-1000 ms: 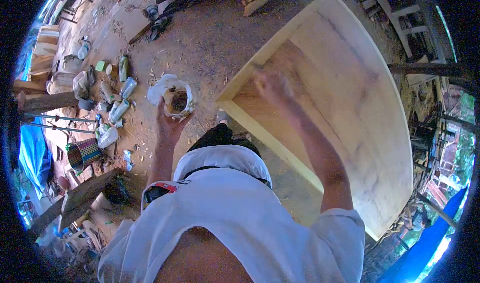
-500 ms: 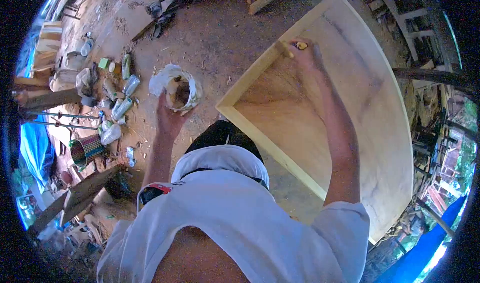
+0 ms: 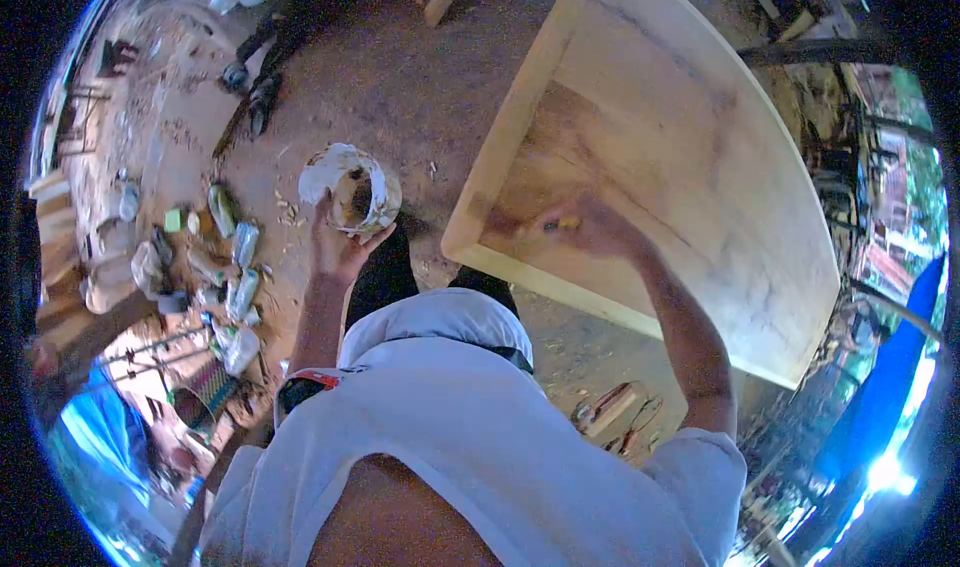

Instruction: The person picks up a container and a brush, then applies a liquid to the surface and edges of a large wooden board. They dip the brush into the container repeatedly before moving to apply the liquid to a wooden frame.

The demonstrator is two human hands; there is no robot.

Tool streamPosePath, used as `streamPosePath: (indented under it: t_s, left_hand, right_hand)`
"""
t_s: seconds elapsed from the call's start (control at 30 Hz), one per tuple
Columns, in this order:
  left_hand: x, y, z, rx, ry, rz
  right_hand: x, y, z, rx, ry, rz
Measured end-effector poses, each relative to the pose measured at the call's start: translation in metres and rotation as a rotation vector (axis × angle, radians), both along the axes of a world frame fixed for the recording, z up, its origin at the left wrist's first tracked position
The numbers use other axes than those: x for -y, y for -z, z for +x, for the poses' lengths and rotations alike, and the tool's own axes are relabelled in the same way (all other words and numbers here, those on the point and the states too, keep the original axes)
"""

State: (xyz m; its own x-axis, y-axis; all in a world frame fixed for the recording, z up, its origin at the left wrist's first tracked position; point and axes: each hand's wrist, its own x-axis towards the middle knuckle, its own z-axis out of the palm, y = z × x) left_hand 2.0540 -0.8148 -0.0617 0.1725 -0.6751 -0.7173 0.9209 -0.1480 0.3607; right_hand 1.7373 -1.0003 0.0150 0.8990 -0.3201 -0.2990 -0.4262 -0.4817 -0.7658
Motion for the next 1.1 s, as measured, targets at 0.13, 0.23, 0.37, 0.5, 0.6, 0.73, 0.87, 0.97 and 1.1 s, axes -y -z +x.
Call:
streamPosePath:
  t_s: [0.13, 0.23, 0.37, 0.5, 0.6, 0.73, 0.87, 0.97, 1.1]
  left_hand:
    - [0.015, 0.005, 0.049, -0.102, 0.114, -0.167]
    - [0.026, -0.003, 0.09, -0.03, 0.179, -0.1]
    - [0.037, -0.009, 0.122, 0.05, 0.212, -0.019]
    - [0.054, -0.003, 0.14, 0.098, 0.264, -0.01]
    - [0.067, 0.004, 0.142, 0.125, 0.344, 0.022]
    - [0.093, -0.002, 0.132, 0.048, 0.44, -0.031]
    - [0.126, -0.004, 0.132, 0.027, 0.491, -0.109]
    - [0.149, -0.01, 0.135, 0.098, 0.512, -0.127]
    - [0.183, -0.012, 0.14, 0.116, 0.511, -0.05]
  right_hand:
    - [0.091, 0.014, 0.012, -0.148, 0.396, -0.08]
    - [0.131, 0.039, 0.025, -0.073, 0.551, -0.193]
    - [0.095, 0.063, 0.033, 0.076, 0.588, -0.522]
    - [-0.007, 0.039, 0.042, -0.153, 0.604, -0.35]
    - [-0.073, 0.028, 0.036, -0.049, 0.568, -0.248]
    - [-0.08, -0.02, 0.06, -0.229, 0.54, 0.188]
    - [-0.002, 0.019, 0.039, -0.11, 0.569, 0.244]
    - [0.099, 0.013, 0.044, -0.122, 0.506, 0.098]
    - [0.219, 0.036, 0.043, -0.103, 0.58, -0.154]
